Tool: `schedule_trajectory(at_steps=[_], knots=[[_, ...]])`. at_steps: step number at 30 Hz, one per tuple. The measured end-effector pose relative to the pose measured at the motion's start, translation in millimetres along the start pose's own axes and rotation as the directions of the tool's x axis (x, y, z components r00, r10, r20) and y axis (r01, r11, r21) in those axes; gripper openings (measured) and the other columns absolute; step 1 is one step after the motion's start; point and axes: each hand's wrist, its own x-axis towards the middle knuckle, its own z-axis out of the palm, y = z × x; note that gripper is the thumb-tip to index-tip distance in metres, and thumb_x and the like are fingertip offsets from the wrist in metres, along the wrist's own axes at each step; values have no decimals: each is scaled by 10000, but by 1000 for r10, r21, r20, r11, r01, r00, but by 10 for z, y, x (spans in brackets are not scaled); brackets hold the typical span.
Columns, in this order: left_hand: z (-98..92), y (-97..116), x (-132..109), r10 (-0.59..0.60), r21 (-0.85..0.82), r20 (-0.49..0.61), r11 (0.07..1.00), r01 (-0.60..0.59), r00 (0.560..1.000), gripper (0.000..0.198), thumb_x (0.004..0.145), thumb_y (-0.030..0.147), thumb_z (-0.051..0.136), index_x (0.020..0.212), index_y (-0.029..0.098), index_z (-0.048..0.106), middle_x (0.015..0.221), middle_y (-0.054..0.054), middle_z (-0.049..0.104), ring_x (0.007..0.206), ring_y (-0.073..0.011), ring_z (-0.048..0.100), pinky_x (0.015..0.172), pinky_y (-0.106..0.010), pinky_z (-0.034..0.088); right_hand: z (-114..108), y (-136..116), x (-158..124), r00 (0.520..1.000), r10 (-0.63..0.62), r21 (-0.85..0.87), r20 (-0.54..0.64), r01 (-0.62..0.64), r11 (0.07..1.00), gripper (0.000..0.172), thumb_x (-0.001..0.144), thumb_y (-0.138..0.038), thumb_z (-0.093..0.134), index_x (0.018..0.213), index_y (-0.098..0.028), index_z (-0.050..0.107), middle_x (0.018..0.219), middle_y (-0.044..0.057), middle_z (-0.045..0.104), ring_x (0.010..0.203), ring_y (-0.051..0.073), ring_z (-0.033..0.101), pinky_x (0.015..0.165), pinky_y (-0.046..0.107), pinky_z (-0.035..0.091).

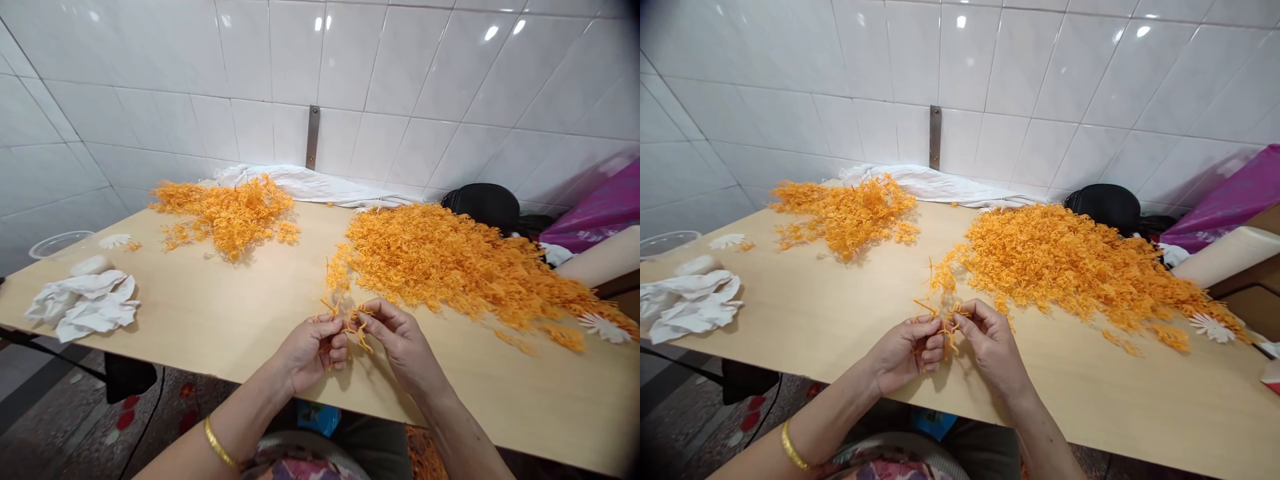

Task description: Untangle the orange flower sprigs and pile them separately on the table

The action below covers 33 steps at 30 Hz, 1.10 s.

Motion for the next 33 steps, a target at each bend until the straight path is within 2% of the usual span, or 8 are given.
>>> schedule_trajectory(at_steps=[4,12,14,17,20,24,29,33], knots=[[28,41,-9,26,96,-110,995,-16,994,95,757,214,492,700,140,480,428,77,289,344,-30,243,384,-170,190,-75,21,2,997,28,-89,-66,-33,995,160,725,-320,573,701,-162,564,654,-3,530,635,110,460,597,222,365],[137,26,-40,108,237,-75,968,-88,991,172,709,296,556,691,148,471,396,107,212,335,-11,98,351,-173,52,-58,101,108,974,-96,-331,-208,22,943,171,756,-318,511,678,-166,517,577,-30,450,530,94,395,501,219,320],[152,12,-85,117,236,-72,967,-97,991,184,704,305,559,676,152,461,394,107,209,333,-10,99,348,-172,57,-200,80,184,909,-144,-352,-390,-3,936,177,752,-333,500,684,-170,506,549,-34,437,491,93,382,459,219,303],[132,-8,-141,129,223,-117,970,-100,985,210,702,329,564,680,156,446,405,111,196,340,-9,96,351,-168,53,-546,23,286,730,-216,-363,-649,-48,930,174,734,-341,497,682,-175,502,526,-33,429,464,99,390,433,224,299],[104,-21,-116,174,208,-161,968,-139,971,225,691,341,572,708,156,446,418,116,170,357,-10,93,360,-162,57,-770,-22,308,830,-298,-653,-472,-101,751,121,701,-279,523,751,-185,580,678,17,537,580,136,489,542,264,368],[124,-44,-21,222,292,-155,941,-170,963,190,714,323,533,722,158,440,417,106,226,350,-20,160,359,-168,128,-648,-10,234,924,-284,-864,-255,-86,495,183,706,-233,480,793,-181,633,884,75,567,726,185,540,670,320,391],[154,-106,41,324,488,-165,847,-208,932,141,749,298,467,713,162,455,405,90,270,352,-46,219,367,-187,193,-246,-59,56,989,-79,-624,-128,-18,781,320,801,-397,398,730,-170,612,720,53,605,689,185,557,603,286,418],[177,-182,106,485,626,-17,687,-369,874,96,727,240,495,720,153,533,532,16,468,552,-102,449,533,-205,361,38,-80,-34,1000,-8,-426,-30,-5,905,366,753,-457,485,955,-169,587,915,74,602,828,194,552,682,283,437]])
